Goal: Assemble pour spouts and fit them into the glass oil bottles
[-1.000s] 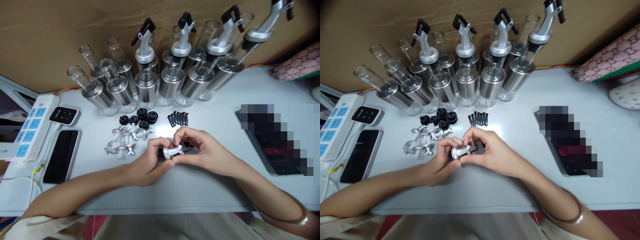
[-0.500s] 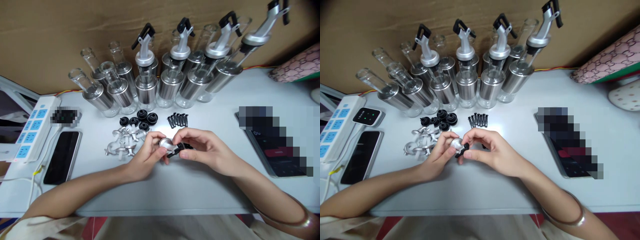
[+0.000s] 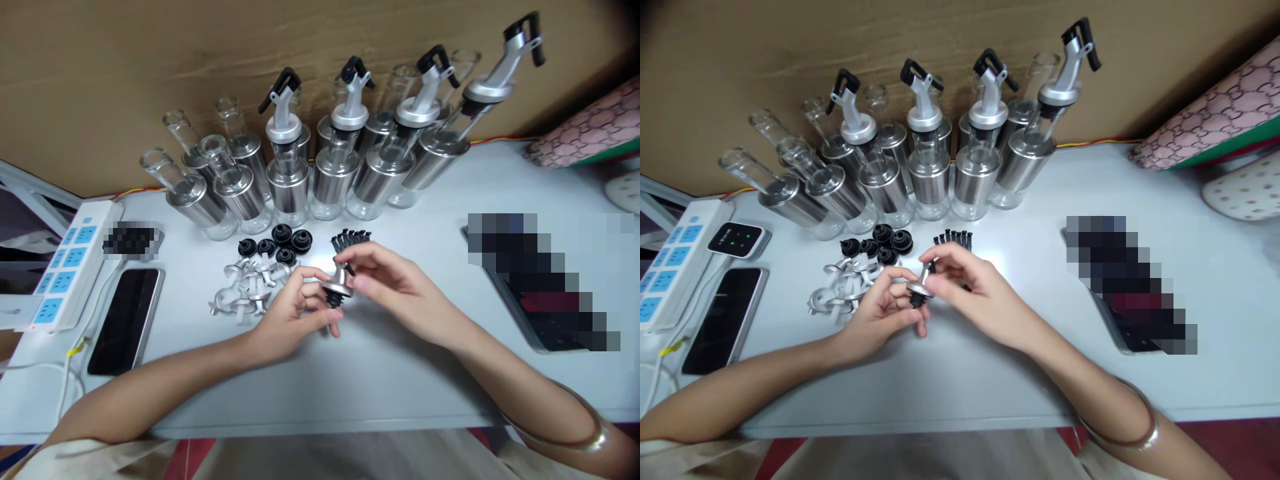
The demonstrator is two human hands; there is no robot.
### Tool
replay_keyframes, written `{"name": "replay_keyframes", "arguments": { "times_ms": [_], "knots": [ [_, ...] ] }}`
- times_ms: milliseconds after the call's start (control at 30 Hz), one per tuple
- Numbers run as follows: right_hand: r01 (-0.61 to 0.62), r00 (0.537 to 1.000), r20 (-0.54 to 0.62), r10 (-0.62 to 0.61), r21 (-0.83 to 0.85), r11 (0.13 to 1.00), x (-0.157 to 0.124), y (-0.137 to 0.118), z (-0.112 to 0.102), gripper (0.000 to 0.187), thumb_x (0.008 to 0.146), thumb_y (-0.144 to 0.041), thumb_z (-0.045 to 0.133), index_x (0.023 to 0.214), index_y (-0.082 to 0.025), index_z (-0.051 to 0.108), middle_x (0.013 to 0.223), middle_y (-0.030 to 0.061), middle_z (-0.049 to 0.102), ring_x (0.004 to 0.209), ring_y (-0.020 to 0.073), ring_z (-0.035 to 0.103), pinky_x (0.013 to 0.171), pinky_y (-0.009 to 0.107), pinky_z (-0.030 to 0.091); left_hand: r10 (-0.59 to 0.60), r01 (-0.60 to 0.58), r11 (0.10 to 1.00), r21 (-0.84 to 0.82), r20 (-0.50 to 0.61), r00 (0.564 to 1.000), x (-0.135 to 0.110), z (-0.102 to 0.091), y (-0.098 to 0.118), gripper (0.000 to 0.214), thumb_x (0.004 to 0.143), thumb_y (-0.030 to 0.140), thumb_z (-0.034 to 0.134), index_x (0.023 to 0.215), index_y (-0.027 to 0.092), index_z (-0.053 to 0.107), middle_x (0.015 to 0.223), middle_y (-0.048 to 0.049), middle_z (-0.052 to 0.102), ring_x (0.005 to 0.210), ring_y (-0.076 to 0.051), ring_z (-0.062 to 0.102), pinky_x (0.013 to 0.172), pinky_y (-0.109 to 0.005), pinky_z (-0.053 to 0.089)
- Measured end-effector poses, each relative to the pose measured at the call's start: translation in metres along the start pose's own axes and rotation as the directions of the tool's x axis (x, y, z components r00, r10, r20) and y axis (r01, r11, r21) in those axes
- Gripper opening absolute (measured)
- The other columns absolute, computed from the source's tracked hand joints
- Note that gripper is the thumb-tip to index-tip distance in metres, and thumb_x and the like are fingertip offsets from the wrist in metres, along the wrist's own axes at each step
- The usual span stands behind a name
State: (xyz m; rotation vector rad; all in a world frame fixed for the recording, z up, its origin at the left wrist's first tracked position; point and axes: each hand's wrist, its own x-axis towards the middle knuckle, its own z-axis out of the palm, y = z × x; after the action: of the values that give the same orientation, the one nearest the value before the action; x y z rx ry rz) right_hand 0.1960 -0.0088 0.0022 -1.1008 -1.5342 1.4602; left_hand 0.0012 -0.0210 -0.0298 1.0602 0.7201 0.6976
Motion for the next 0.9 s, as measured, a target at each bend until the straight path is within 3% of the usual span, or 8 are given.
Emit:
{"name": "replay_keyframes", "arguments": {
  "times_ms": [133, 267, 433, 700, 900],
  "knots": [
    [0.122, 0.987, 0.13, -0.097, -0.204, 0.971, -0.003, -0.002, 0.001, 0.033, 0.078, -0.028, 0.074, 0.11, -0.023, 0.068, 0.103, 0.0043, 0.071, 0.092, 0.0177, 0.066, 0.082, 0.03, 0.052, -0.027, 0.026, 0.999, -0.035, -0.03, 0.999, 0.001, -0.001, 0.003, 0.042, 0.078, 0.03, 0.075, 0.099, 0.023, 0.04, 0.075, 0.007, 0.059, 0.059, -0.009, 0.066, 0.062, -0.022, 0.048],
    [0.083, 0.993, 0.096, -0.065, -0.192, 0.978, -0.003, -0.002, 0.0, 0.026, 0.086, -0.026, 0.063, 0.111, -0.022, 0.07, 0.105, 0.0058, 0.073, 0.089, 0.0176, 0.068, 0.077, 0.031, 0.054, 0.009, -0.009, 0.999, -0.039, 0.007, 1.0, 0.002, -0.003, 0.005, 0.04, 0.081, 0.036, 0.072, 0.103, 0.022, 0.04, 0.077, 0.0052, 0.062, 0.06, -0.01, 0.067, 0.064, -0.024, 0.05],
    [0.049, 0.996, 0.081, -0.035, -0.187, 0.981, -0.003, -0.003, 0.002, 0.029, 0.088, -0.023, 0.055, 0.114, -0.02, 0.067, 0.11, 0.0063, 0.073, 0.09, 0.0164, 0.069, 0.074, 0.028, 0.055, -0.023, 0.021, 0.999, -0.046, -0.042, 0.999, 0.003, -0.002, 0.005, 0.035, 0.085, 0.041, 0.067, 0.097, 0.022, 0.04, 0.072, 0.0065, 0.063, 0.054, -0.008, 0.064, 0.06, -0.023, 0.049],
    [0.112, 0.993, 0.068, -0.1, -0.217, 0.97, -0.004, 0.002, 0.01, 0.026, 0.078, -0.014, 0.056, 0.102, -0.014, 0.067, 0.076, 0.0019, 0.074, 0.061, 0.0105, 0.067, 0.059, 0.019, 0.053, -0.087, 0.088, 0.996, 0.023, -0.032, 0.996, 0.001, 0.0, 0.003, 0.037, 0.082, 0.039, 0.069, 0.093, 0.022, 0.038, 0.066, 0.0076, 0.06, 0.047, -0.006, 0.057, 0.05, -0.02, 0.045],
    [0.168, 0.986, 0.056, -0.158, -0.272, 0.948, -0.006, -0.001, 0.013, 0.025, 0.074, -0.008, 0.055, 0.096, -0.017, 0.064, 0.077, 0.0, 0.072, 0.061, 0.0095, 0.065, 0.057, 0.018, 0.05, -0.069, 0.07, 0.996, 0.048, -0.011, 0.998, 0.0, 0.002, 0.0, 0.037, 0.083, 0.042, 0.067, 0.092, 0.021, 0.038, 0.07, 0.0057, 0.059, 0.051, -0.006, 0.056, 0.053, -0.02, 0.043]
  ]
}}
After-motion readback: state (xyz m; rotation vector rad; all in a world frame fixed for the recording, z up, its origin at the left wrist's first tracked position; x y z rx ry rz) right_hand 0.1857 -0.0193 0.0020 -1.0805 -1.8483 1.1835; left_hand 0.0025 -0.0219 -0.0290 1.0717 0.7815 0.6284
